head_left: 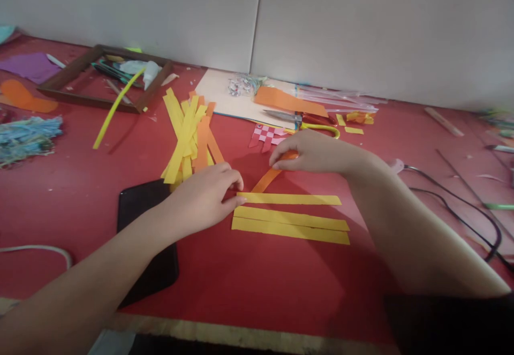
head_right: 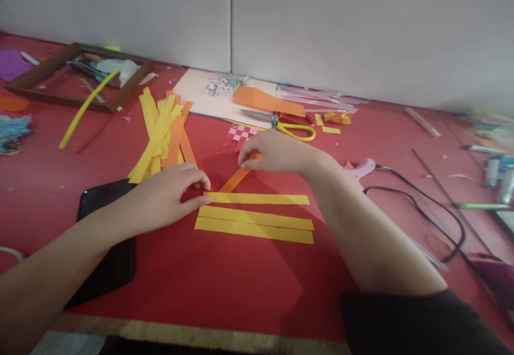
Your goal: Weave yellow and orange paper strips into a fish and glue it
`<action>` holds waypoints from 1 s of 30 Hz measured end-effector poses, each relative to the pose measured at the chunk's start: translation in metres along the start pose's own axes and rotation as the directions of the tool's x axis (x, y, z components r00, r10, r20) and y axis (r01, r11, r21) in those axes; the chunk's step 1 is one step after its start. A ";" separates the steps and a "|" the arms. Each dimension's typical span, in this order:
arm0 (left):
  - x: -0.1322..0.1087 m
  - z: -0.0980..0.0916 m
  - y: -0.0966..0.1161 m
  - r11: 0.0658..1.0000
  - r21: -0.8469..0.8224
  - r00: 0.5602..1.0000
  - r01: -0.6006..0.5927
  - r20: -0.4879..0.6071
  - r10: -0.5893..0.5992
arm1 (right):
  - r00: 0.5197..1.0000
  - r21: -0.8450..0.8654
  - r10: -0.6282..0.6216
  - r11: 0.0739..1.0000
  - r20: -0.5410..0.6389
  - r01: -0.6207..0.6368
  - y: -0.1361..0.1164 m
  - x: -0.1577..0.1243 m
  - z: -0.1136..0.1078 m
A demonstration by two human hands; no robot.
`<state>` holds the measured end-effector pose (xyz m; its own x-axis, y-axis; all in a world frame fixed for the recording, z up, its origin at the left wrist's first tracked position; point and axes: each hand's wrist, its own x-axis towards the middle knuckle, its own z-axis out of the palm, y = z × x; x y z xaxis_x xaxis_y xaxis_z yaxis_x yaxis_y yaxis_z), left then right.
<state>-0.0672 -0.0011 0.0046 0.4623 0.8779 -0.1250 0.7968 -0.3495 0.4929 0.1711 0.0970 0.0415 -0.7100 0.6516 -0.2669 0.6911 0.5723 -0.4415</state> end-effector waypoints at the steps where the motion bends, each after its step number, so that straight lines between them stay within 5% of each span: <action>1: 0.000 0.000 0.000 1.000 -0.004 1.000 0.003 0.003 -0.003 | 1.000 0.013 -0.019 1.000 -0.010 0.020 0.000 0.001 0.002; 22: 0.002 -0.002 0.010 0.993 -0.099 0.998 0.069 -0.001 -0.070 | 0.997 0.115 -0.061 0.992 0.050 0.055 -0.010 0.009 0.013; 30: 0.003 -0.001 0.010 0.979 -0.189 0.995 0.076 -0.044 -0.085 | 0.993 0.245 0.017 0.969 0.113 -0.045 -0.014 0.008 0.012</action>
<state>-0.0576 -0.0015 0.0100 0.3753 0.9179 -0.1288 0.7415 -0.2139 0.6360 0.1542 0.0888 0.0352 -0.7087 0.6009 -0.3697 0.6681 0.4033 -0.6252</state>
